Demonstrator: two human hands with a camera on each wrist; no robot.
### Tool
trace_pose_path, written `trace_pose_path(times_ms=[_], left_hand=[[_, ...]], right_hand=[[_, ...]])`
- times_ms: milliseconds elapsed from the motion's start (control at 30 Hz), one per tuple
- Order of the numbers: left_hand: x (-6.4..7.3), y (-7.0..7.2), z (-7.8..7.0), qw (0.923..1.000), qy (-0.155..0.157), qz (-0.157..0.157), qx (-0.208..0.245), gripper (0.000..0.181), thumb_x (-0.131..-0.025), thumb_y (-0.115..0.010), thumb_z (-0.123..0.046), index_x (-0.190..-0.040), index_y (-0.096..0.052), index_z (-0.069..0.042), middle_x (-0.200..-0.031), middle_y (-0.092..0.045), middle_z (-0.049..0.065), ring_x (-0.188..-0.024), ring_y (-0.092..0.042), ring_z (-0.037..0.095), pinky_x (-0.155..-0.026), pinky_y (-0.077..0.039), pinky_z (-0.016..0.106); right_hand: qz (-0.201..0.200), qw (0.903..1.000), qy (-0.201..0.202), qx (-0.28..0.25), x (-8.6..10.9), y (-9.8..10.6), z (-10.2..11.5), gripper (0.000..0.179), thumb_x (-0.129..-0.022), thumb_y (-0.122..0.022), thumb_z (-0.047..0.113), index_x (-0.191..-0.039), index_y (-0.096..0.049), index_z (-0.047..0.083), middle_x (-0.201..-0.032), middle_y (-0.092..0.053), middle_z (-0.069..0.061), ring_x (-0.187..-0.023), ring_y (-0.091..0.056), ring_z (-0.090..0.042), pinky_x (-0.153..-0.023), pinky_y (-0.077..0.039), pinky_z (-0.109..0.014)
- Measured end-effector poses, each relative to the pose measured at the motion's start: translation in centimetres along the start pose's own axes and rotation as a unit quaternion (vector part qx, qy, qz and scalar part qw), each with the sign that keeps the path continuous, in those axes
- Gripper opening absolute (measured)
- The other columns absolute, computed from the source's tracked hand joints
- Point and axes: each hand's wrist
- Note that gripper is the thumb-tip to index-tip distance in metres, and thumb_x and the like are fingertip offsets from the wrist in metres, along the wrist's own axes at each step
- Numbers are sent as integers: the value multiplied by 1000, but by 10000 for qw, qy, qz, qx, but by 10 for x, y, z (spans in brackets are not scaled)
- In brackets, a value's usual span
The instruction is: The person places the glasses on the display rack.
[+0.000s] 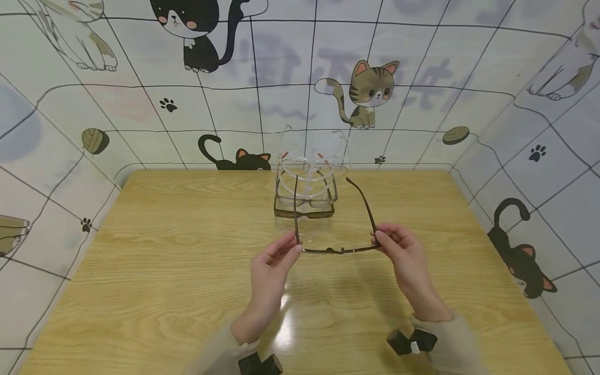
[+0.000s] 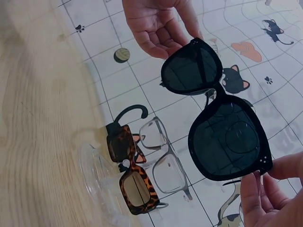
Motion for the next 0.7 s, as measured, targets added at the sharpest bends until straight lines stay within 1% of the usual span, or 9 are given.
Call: trace_pose_path(times_ms=[133, 233, 367, 433, 567, 700], left_hand=[[-9, 6, 1, 9998, -143, -124, 87, 29, -81, -68, 6, -108, -61, 14, -94, -69, 12, -84, -64, 10, -79, -53, 22], [-15, 9, -1, 9995, -218, -178, 120, 30, -81, -68, 6, -109, -61, 14, -94, -70, 7, -86, -64, 10, -80, -53, 22], [-23, 12, -4, 9993, -177, -260, 183, 29, -82, -67, 5, -110, -62, 12, -93, -70, -1, -88, -64, 10, -81, -52, 22], [-27, 13, -5, 9992, -132, -312, 220, 28, -83, -67, 3, -110, -63, 9, -93, -69, -3, -89, -63, 10, -82, -52, 21], [-39, 13, -7, 9985, -104, -430, 325, 27, -84, -67, 1, -110, -64, 7, -98, -70, 1, -92, -63, 10, -85, -50, 22], [-53, 12, -8, 9981, -108, -484, 365, 28, -84, -68, -2, -111, -65, 5, -103, -69, 4, -95, -62, 10, -89, -49, 24]], right_hand=[[28, 10000, 19, 47, -6, -9, -1, 8, -90, -60, 0, -97, -62, 2, -87, -66, -4, -79, -65, -12, -74, -55, -23], [57, 10000, 18, 73, -10, -14, -1, 8, -90, -60, 1, -97, -62, 3, -87, -66, -3, -80, -64, -12, -75, -54, -23], [70, 9999, 23, 156, -15, -21, 2, 8, -91, -60, 3, -99, -60, 2, -88, -65, -2, -82, -63, -13, -76, -54, -23], [101, 9997, 1, 221, -18, -24, 3, 10, -92, -59, 4, -101, -59, -1, -89, -64, -2, -83, -63, -13, -77, -54, -23], [56, 9994, -117, 334, -27, -30, 4, 16, -93, -58, 6, -105, -56, -5, -90, -63, -1, -85, -62, -14, -78, -53, -24], [1, 9992, -74, 384, -38, -34, 5, 15, -93, -57, 5, -105, -56, -5, -92, -63, -3, -85, -62, -14, -78, -53, -23]])
Point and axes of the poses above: each hand's wrist, its own x-axis away from the middle knuckle, its own y-axis out of the back of the hand, z = x × y
